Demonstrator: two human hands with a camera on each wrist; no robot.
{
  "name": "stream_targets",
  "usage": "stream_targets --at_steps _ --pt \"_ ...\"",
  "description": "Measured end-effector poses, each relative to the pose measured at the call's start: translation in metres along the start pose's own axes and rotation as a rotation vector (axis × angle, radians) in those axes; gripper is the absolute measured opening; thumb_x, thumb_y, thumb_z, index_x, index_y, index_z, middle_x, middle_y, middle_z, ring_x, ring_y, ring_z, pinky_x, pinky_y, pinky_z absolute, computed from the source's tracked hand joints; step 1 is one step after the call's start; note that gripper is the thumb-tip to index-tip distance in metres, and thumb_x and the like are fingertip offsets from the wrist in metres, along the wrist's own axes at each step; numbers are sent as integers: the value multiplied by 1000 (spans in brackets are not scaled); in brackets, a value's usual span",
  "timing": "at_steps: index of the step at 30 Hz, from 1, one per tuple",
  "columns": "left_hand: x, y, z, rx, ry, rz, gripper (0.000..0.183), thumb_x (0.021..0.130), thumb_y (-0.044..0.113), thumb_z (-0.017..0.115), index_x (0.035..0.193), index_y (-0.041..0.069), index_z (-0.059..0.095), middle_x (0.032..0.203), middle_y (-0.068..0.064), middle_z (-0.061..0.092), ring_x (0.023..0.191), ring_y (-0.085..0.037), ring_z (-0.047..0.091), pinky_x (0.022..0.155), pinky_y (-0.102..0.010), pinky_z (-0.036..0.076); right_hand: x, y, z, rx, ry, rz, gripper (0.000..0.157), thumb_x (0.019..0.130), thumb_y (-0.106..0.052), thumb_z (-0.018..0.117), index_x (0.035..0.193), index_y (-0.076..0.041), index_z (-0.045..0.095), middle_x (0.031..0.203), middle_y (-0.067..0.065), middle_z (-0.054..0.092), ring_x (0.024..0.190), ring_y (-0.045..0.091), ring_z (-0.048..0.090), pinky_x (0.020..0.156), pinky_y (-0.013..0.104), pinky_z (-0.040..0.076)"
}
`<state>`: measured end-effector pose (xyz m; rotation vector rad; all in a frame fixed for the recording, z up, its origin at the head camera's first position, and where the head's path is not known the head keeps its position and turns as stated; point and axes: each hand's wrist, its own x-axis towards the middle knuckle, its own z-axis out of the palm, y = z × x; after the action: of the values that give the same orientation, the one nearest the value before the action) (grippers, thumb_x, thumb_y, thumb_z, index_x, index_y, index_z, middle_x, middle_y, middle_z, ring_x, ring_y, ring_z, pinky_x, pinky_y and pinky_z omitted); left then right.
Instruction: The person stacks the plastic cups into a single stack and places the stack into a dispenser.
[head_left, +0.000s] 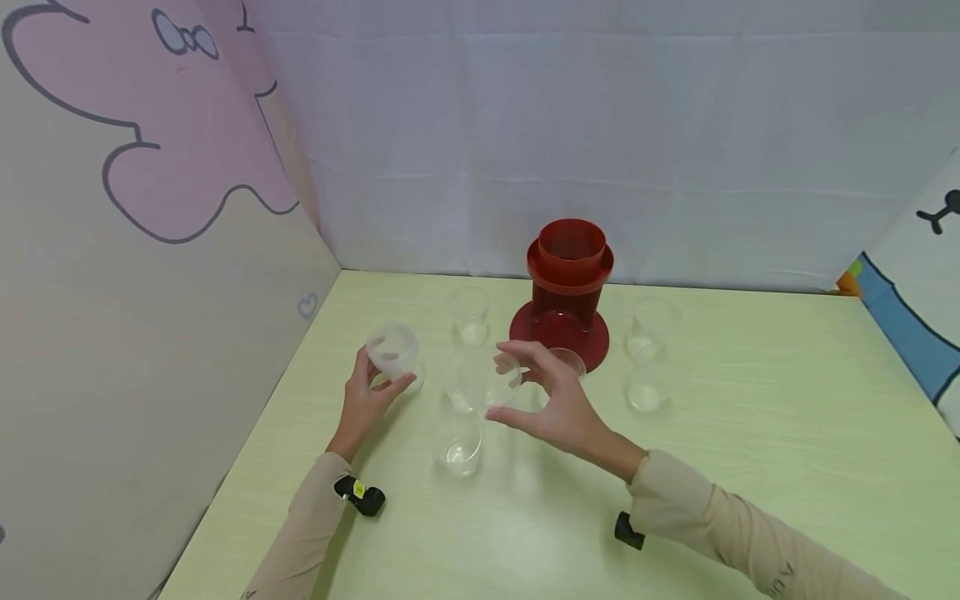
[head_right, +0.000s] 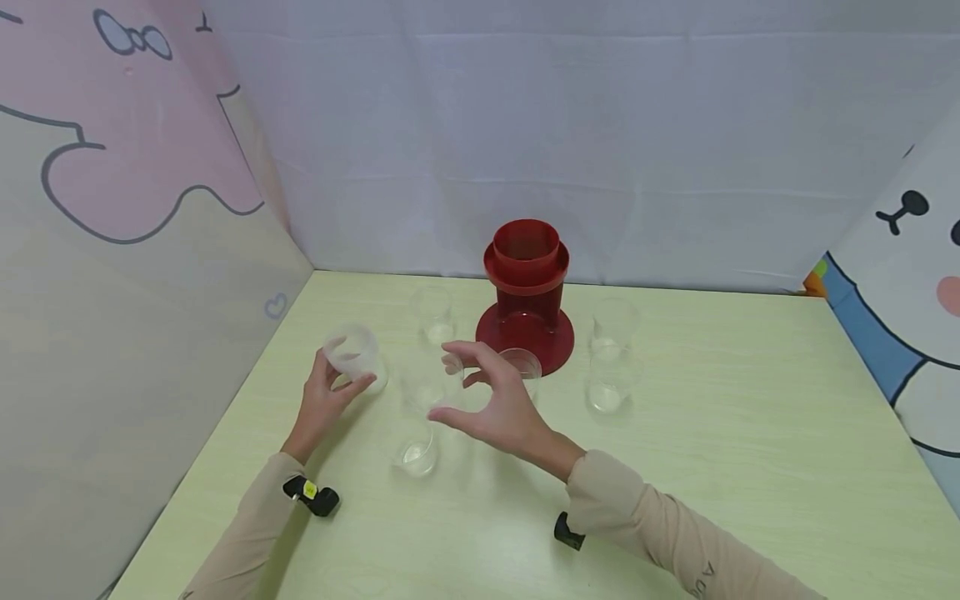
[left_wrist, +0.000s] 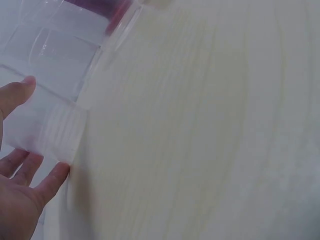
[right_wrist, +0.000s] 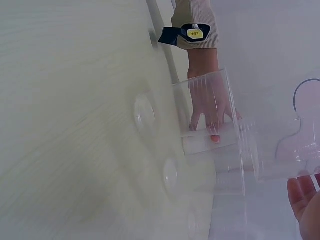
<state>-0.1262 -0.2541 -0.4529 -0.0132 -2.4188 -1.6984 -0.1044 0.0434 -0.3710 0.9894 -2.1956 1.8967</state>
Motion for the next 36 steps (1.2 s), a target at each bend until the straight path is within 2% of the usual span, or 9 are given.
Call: stream_targets --at_steps 4,9,13,17,20,27,29,32,36 --pt "0 2 0 7 -1 -9 76 81 11 76 142 8 31 132 -21 49 122 -34 48 93 -49 47 3 0 1 1 -10 5 70 70 -2 83 130 -5 48 115 5 60 109 24 55 86 47 51" --pt "0 0 0 19 -2 -2 77 80 10 76 143 8 31 131 -21 49 120 -33 49 91 -48 49 8 14 2 -1 -14 -11 71 71 -11 84 132 -15 48 116 -2 60 110 18 55 87 45 52" --pt "5 -14 1 27 -1 11 78 80 16 77 143 13 30 132 -18 49 120 -31 49 90 -42 51 12 11 3 -2 -12 -7 71 71 -9 84 132 -17 48 116 -1 60 110 19 55 86 47 51" --pt "11 -32 1 11 7 2 81 77 25 80 142 23 31 132 -10 50 120 -25 50 88 -34 52 17 -3 4 10 -14 3 69 71 -2 82 131 -8 48 115 6 60 109 26 55 86 51 51" --pt "13 -35 0 4 4 6 82 76 27 81 141 25 32 130 -9 51 118 -25 51 86 -32 53 22 -18 5 13 -16 3 67 70 3 80 129 -1 48 113 12 60 107 32 55 85 53 50" --pt "16 -29 -5 -6 -20 -35 81 75 22 82 140 24 33 127 -11 52 117 -25 50 85 -29 53 32 -29 8 2 -22 23 66 71 3 79 129 0 48 113 14 61 107 33 56 86 47 51" --pt "15 -21 -6 -2 -27 -37 80 76 18 81 140 21 33 126 -13 52 117 -27 50 85 -29 53 34 -28 9 4 -24 30 66 72 2 80 130 -1 48 115 13 61 108 32 57 87 45 52" --pt "11 -7 -6 4 -40 -27 79 77 12 80 140 15 33 125 -17 52 116 -30 50 84 -29 53 36 -27 10 13 -26 35 66 72 2 79 130 -2 48 116 13 61 109 32 56 88 48 51" --pt "7 5 -6 23 -39 -22 78 77 9 79 139 12 33 122 -18 54 112 -30 52 84 -36 54 39 -26 12 32 -32 38 66 73 2 78 131 -2 47 117 15 60 110 34 55 88 53 49"
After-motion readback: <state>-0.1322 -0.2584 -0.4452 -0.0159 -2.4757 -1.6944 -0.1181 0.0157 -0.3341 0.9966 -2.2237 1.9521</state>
